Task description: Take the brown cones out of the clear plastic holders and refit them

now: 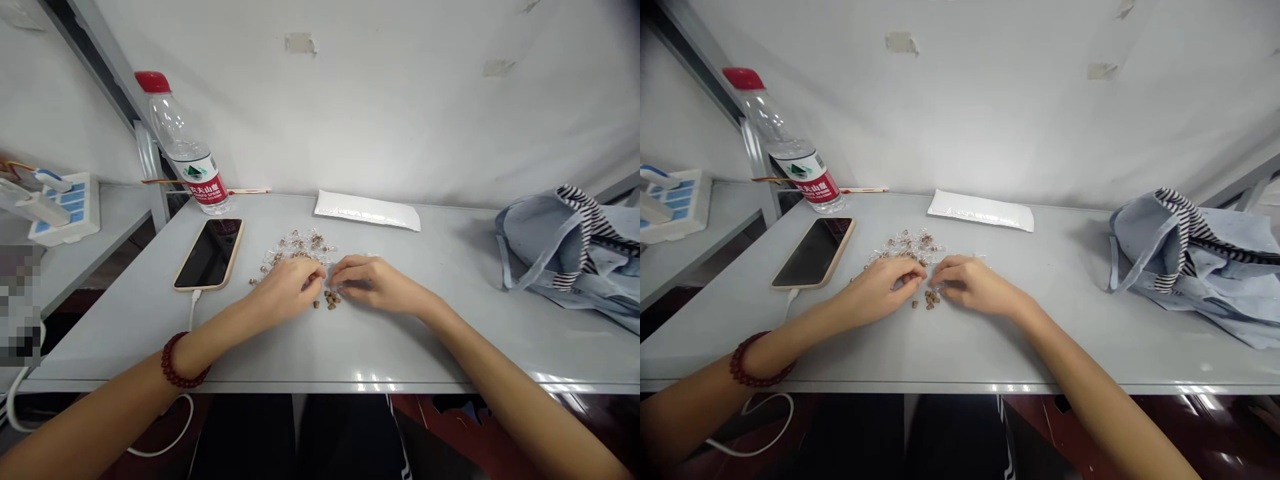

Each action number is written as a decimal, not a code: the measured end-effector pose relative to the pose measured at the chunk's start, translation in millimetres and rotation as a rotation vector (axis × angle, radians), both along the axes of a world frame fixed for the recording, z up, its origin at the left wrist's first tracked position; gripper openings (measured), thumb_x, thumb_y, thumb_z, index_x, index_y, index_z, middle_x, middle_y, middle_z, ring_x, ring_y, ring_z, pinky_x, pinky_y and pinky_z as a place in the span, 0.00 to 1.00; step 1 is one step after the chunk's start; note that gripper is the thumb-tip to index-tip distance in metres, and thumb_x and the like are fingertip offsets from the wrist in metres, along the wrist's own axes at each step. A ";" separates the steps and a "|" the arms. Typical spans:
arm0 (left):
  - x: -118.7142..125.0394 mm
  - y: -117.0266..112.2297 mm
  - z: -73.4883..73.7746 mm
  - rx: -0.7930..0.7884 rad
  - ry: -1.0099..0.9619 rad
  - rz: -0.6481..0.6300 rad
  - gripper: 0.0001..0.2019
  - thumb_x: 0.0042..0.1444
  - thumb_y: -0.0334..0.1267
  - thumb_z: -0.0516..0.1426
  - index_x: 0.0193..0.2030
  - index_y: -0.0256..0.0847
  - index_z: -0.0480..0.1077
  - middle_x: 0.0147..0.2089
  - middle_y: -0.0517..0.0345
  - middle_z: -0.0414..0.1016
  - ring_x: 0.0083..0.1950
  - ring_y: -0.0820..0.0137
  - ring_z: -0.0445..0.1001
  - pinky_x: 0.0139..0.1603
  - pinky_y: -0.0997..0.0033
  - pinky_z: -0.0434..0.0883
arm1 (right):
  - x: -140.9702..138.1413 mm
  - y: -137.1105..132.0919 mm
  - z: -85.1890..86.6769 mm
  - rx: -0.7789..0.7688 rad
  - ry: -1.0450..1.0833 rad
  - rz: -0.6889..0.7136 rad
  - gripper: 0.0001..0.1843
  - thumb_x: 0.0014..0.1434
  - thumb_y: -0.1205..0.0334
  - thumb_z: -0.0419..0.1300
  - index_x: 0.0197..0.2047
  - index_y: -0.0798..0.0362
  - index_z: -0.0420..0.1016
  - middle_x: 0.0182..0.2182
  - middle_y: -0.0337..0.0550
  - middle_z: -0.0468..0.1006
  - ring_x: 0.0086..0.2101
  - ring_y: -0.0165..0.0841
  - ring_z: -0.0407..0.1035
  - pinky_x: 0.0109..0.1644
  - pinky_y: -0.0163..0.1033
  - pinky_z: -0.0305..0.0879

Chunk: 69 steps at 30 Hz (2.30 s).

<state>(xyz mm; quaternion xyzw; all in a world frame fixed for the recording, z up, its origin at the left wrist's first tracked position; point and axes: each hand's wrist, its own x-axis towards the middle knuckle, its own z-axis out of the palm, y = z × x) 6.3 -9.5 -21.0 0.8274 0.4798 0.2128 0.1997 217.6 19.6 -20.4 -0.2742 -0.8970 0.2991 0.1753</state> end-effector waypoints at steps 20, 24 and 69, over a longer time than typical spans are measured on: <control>12.5 -4.2 -9.7 0.043 0.077 -0.062 0.05 0.54 0.31 0.53 0.27 0.37 0.65 0.29 0.57 0.69 0.32 0.69 0.68 0.33 0.69 0.66 | -8.4 -4.5 -4.8 0.082 -0.082 -0.089 0.06 0.56 0.68 0.57 0.37 0.57 0.75 0.34 0.43 0.70 0.29 0.28 0.63 0.33 0.36 0.61; 11.2 -3.1 -15.2 0.266 0.156 -0.134 0.06 0.55 0.31 0.53 0.27 0.37 0.64 0.28 0.57 0.67 0.30 0.69 0.66 0.31 0.70 0.64 | -11.3 -5.9 -6.2 0.239 -0.104 -0.056 0.04 0.55 0.70 0.55 0.31 0.57 0.72 0.30 0.41 0.67 0.27 0.27 0.59 0.31 0.35 0.57; 19.0 -9.2 -23.7 0.157 -0.023 -0.310 0.08 0.63 0.31 0.49 0.36 0.35 0.68 0.38 0.53 0.67 0.41 0.68 0.65 0.44 0.66 0.66 | -16.8 34.8 -26.6 0.407 -0.023 -0.276 0.14 0.63 0.68 0.52 0.49 0.54 0.74 0.52 0.52 0.72 0.50 0.41 0.66 0.51 0.48 0.62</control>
